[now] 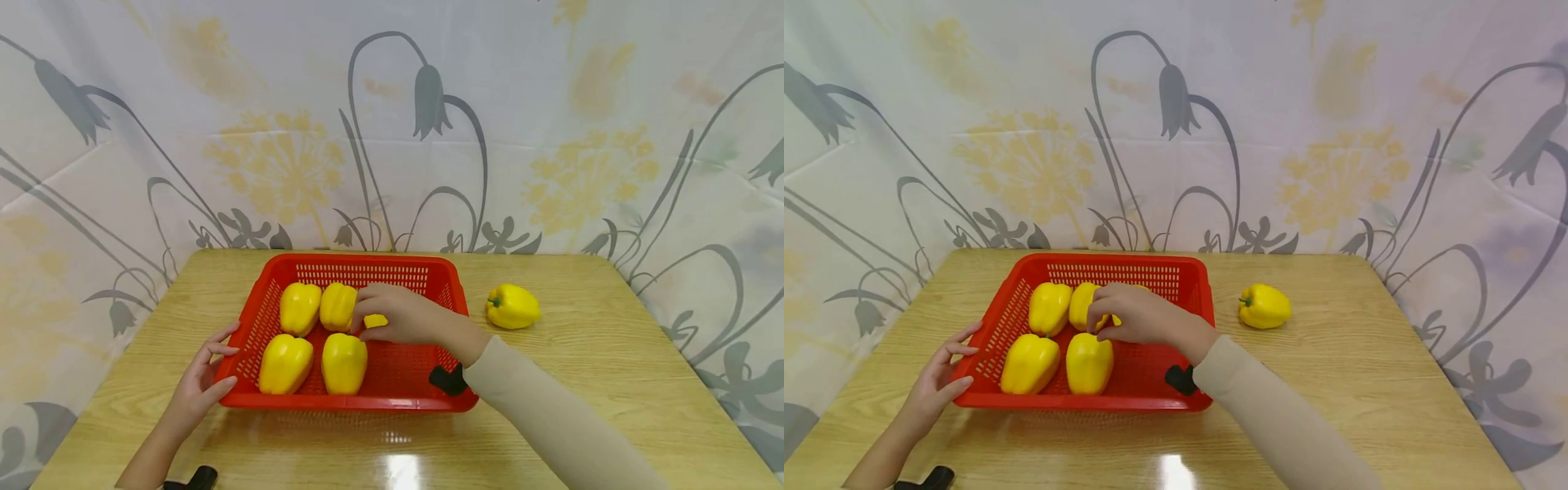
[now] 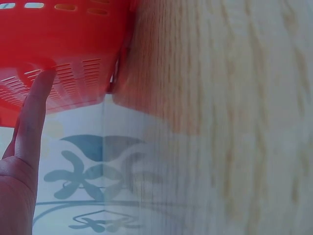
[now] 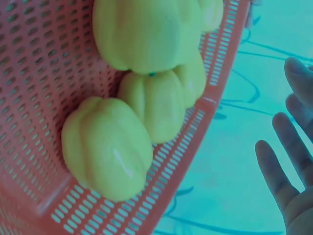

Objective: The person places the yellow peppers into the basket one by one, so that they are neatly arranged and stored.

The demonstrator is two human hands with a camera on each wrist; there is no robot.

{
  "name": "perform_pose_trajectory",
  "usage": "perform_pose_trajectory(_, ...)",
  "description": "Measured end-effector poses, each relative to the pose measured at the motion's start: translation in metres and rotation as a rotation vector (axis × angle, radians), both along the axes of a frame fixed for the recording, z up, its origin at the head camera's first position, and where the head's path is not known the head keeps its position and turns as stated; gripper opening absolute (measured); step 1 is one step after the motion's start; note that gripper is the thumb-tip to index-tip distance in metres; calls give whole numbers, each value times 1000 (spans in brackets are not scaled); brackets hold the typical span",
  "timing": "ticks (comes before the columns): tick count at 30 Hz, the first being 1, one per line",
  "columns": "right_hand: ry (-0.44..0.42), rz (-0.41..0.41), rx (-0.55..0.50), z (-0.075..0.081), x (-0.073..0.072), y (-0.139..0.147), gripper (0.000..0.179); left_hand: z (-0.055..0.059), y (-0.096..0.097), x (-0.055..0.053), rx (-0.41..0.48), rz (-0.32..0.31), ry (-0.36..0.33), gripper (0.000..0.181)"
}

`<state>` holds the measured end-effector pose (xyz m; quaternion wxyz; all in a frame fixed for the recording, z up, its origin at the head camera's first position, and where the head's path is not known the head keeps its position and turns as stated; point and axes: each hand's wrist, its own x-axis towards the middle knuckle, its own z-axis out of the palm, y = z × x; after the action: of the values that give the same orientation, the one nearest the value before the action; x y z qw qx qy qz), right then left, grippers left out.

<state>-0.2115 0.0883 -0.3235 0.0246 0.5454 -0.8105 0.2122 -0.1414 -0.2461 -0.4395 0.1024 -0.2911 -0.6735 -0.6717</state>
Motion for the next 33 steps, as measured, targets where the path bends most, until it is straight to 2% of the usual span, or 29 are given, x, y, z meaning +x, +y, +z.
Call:
perform_pose_trajectory(13, 55, -54, -69, 11, 11, 36, 15, 0, 1, -2, -5, 11, 13, 34)
perform_pose_trajectory(18, 57, -66, -86, 9, 15, 52, 14, 1, 1, 0, -11, 25, 6, 31)
perform_pose_trajectory(29, 107, -113, -148, -2, 16, 87, 18, 1, 1, 1, 1, 14, -10, 35)
perform_pose_trajectory(33, 79, -132, -182, -7, 17, 100, 22, 2, 1, 1, -4, 15, -15, 34)
